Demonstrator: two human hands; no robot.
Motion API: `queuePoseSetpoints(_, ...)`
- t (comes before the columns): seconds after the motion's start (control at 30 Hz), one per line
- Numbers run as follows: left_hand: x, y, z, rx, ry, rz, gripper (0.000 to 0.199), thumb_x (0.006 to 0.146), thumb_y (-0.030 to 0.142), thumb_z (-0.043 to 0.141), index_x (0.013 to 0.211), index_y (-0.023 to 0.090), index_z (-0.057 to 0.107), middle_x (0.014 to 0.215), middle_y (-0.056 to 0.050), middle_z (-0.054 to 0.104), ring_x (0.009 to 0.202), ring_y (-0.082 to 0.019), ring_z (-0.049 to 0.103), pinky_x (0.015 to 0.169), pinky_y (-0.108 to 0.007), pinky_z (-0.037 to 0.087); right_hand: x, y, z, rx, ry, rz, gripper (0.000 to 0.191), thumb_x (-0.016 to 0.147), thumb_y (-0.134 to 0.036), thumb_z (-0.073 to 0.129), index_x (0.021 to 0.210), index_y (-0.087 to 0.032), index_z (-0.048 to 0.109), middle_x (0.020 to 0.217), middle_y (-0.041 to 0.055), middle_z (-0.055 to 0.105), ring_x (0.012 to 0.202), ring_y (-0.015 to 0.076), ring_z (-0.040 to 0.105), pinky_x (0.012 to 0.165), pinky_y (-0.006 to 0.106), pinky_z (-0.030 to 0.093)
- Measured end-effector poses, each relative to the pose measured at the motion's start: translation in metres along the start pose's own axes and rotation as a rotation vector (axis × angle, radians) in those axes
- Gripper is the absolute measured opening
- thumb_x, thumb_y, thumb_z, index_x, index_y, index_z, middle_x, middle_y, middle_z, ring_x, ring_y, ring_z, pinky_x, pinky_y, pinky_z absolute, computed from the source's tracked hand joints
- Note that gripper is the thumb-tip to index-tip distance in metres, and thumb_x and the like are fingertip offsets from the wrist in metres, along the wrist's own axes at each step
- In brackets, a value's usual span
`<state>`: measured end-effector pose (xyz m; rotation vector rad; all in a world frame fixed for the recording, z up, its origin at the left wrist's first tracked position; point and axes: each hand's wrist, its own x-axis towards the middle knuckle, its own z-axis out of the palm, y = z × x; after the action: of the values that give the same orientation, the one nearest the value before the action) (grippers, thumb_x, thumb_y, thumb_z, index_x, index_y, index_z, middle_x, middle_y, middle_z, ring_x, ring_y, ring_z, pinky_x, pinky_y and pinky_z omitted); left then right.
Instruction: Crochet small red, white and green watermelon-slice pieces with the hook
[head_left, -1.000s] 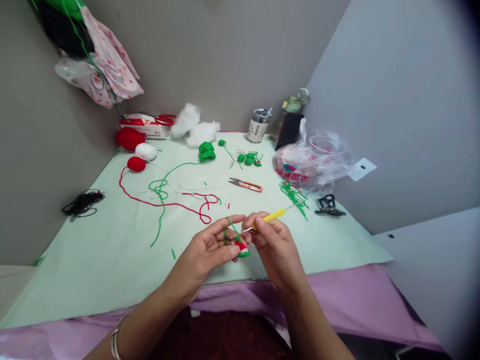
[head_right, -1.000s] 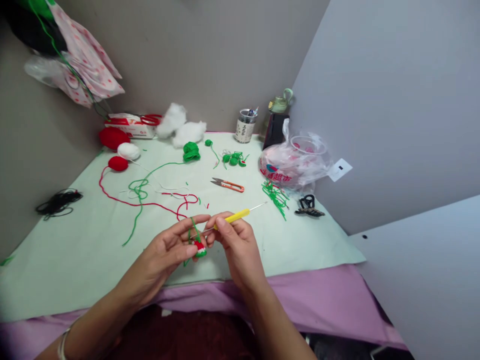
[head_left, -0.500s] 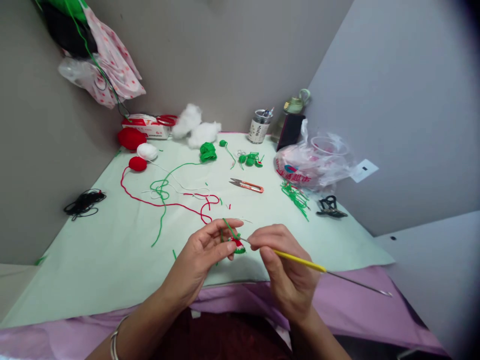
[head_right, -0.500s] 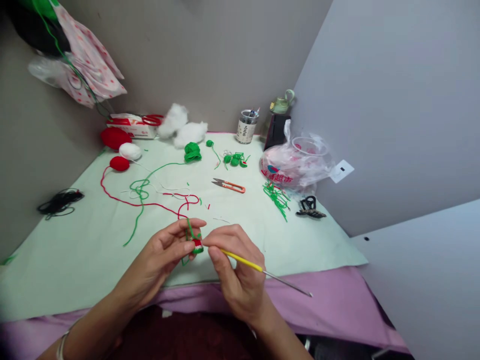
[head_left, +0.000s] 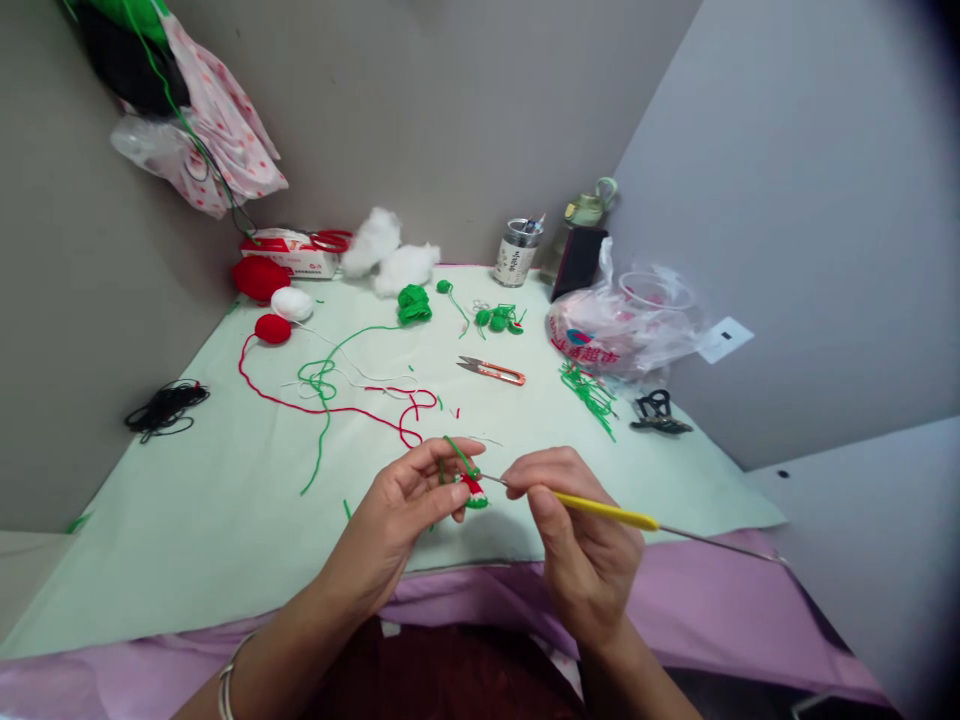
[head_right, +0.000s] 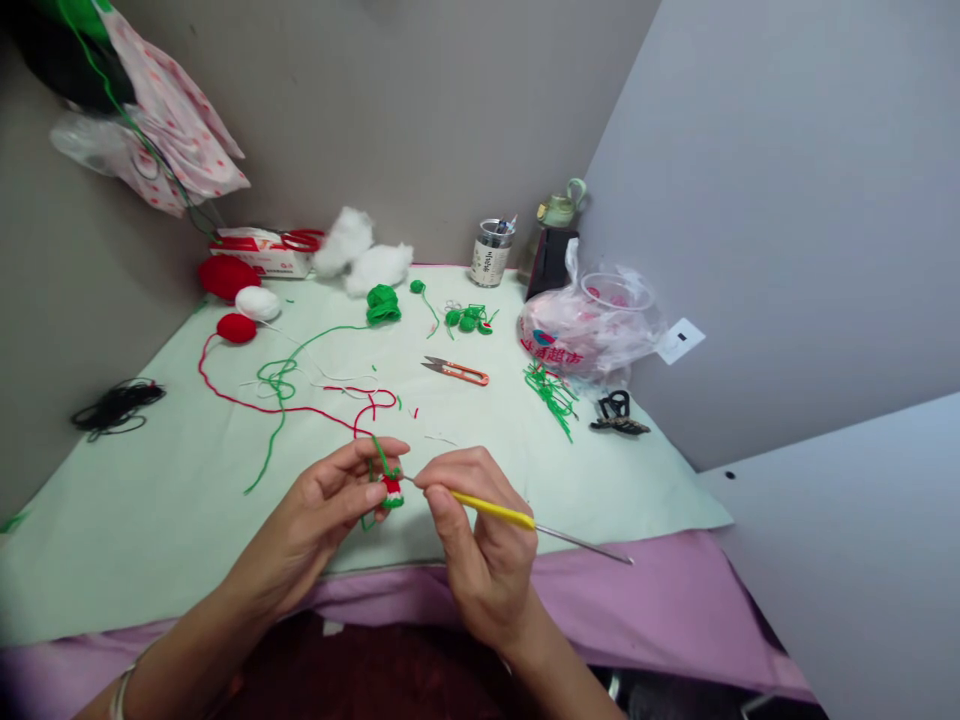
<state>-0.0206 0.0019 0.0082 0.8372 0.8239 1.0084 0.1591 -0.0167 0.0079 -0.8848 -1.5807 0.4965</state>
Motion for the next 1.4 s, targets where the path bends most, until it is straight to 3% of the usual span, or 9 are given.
queuePoseSetpoints(0.3, -0.002, 0.0022, 0.0003, 0.005, 0.0, 0.004, 0.024, 0.086, 0.029, 0.083, 0.111, 0.031, 0.084, 0.091, -0.001, 0.065, 0.082, -0.014, 0.056, 0.074, -0.024, 0.045, 0.0015, -0.0005, 0.002, -0.024, -0.018, -0.011, 0.021, 0.102, -0.007, 0.054, 0.103, -0.02, 0.071, 0.091, 0.0016, 0.069, 0.087, 0.015, 0.065, 0.077, 0.029, 0.052)
queuePoseSetpoints(0.47, -0.0024, -0.0005, -0.0003, 0.031, 0.0, 0.022, 0.026, 0.087, 0.03, 0.084, 0.113, 0.032, 0.083, 0.094, 0.0, 0.065, 0.086, -0.014, 0.058, 0.075, -0.023, 0.046, 0.0014, -0.0027, 0.0012, -0.091, -0.05, -0.087, 0.024, 0.099, -0.002, 0.054, 0.107, -0.018, 0.069, 0.093, 0.0031, 0.069, 0.088, 0.0151, 0.066, 0.078, 0.029, 0.053)
queuePoseSetpoints(0.73, -0.0007, -0.0027, -0.0013, 0.102, 0.003, 0.095, 0.031, 0.091, 0.027, 0.082, 0.12, 0.037, 0.08, 0.097, 0.001, 0.07, 0.095, -0.015, 0.06, 0.087, -0.025, 0.047, 0.0025, -0.008, 0.0021, -0.213, -0.052, -0.181, 0.024, 0.096, 0.0, 0.054, 0.106, -0.017, 0.068, 0.09, 0.0053, 0.07, 0.084, 0.0161, 0.067, 0.073, 0.029, 0.055)
queuePoseSetpoints(0.9, -0.0015, -0.0036, 0.0014, 0.049, -0.016, 0.045, 0.034, 0.088, 0.027, 0.084, 0.122, 0.035, 0.08, 0.101, 0.0, 0.071, 0.099, -0.017, 0.062, 0.092, -0.027, 0.048, 0.002, -0.0054, 0.0062, -0.26, -0.034, -0.232, 0.025, 0.095, 0.001, 0.056, 0.108, -0.016, 0.068, 0.092, 0.0072, 0.072, 0.084, 0.0167, 0.069, 0.072, 0.028, 0.058)
queuePoseSetpoints(1.07, -0.0026, -0.0016, 0.004, -0.025, -0.006, 0.009, 0.042, 0.086, 0.026, 0.085, 0.126, 0.033, 0.078, 0.099, -0.001, 0.07, 0.094, -0.017, 0.063, 0.086, -0.028, 0.05, -0.0018, -0.0025, 0.007, -0.287, -0.006, -0.224, 0.027, 0.096, -0.001, 0.055, 0.111, -0.019, 0.069, 0.093, 0.0073, 0.072, 0.084, 0.0179, 0.07, 0.071, 0.029, 0.059)
queuePoseSetpoints(1.4, -0.0022, 0.0001, 0.0044, -0.047, 0.034, 0.004, 0.028, 0.085, 0.03, 0.086, 0.113, 0.028, 0.082, 0.097, -0.002, 0.069, 0.088, -0.015, 0.061, 0.082, -0.025, 0.048, -0.0056, -0.0016, 0.0092, -0.357, 0.069, -0.242, 0.027, 0.101, -0.008, 0.054, 0.115, -0.024, 0.071, 0.094, 0.0067, 0.073, 0.08, 0.0181, 0.072, 0.063, 0.029, 0.06)
